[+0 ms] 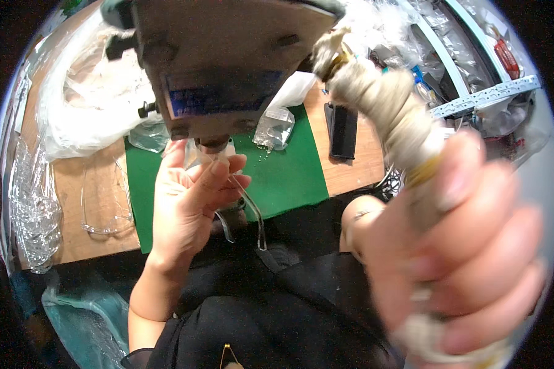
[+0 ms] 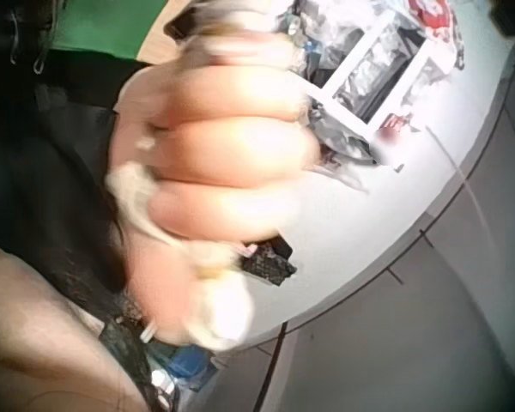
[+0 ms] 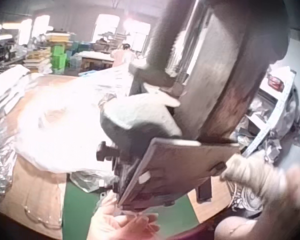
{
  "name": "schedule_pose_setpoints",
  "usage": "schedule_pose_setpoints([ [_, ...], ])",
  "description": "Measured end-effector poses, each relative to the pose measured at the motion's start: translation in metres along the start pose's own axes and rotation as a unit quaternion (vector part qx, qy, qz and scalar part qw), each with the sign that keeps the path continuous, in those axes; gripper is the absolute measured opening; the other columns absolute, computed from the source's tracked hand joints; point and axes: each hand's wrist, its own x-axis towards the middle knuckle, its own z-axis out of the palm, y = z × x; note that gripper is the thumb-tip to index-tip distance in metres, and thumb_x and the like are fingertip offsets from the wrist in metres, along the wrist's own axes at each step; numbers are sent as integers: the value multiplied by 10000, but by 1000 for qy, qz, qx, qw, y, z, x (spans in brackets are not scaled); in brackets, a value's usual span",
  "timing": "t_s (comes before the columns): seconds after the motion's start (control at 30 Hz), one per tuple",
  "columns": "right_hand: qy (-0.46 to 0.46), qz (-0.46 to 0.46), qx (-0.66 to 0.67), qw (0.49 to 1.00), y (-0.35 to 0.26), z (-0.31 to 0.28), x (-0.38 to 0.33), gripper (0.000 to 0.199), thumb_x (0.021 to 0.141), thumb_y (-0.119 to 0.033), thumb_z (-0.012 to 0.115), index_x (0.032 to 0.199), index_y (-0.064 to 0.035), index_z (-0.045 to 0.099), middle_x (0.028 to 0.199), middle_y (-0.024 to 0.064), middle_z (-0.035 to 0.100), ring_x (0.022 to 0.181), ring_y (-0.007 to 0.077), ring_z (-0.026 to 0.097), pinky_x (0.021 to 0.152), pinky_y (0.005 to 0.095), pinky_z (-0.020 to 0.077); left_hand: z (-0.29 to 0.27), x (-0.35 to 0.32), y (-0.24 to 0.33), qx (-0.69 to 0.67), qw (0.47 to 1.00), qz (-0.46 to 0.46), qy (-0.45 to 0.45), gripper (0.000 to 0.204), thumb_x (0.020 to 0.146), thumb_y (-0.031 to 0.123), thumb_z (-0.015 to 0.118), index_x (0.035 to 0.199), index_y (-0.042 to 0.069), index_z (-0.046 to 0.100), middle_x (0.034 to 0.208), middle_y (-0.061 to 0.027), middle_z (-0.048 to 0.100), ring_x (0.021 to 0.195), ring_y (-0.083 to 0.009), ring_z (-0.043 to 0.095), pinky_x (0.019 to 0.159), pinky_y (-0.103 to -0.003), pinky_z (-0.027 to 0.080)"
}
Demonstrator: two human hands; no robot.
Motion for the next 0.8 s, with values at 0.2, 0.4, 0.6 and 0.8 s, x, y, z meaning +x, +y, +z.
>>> schedule_pose_setpoints([
  [0.2,41,35,-64,997,19,-22,19,505,832,-428,507,1105,-4,498,1029,170,521,1008,293,487,1034,463,229,-23,-30,0,138,972,189,-5,558,801,76,587,1311,8,369,1292,-191,424,1049,-236,536,826,-312,484],
  [0.4,-82,413,-328,845,111,-11,-165,73,783,-69,652,804,-5,623,758,56,610,723,136,574,678,250,456,-41,-34,4,36,989,144,18,216,897,164,486,1069,33,487,1201,-200,504,992,-247,572,901,-369,439],
  [0.6,-80,487,-319,809,148,-17,-218,83,788,-78,636,821,-5,614,770,53,578,670,125,559,628,243,459,-32,-38,2,27,987,153,44,600,784,0,583,1304,42,286,1256,-226,438,1014,-301,559,839,-364,487],
  [0.8,-87,436,-340,829,152,-20,-225,72,769,-73,647,799,-19,611,728,66,547,644,163,540,595,270,444,-58,-36,13,84,986,143,-10,87,839,83,544,896,25,514,1207,-266,486,1096,-360,516,918,-442,435],
])
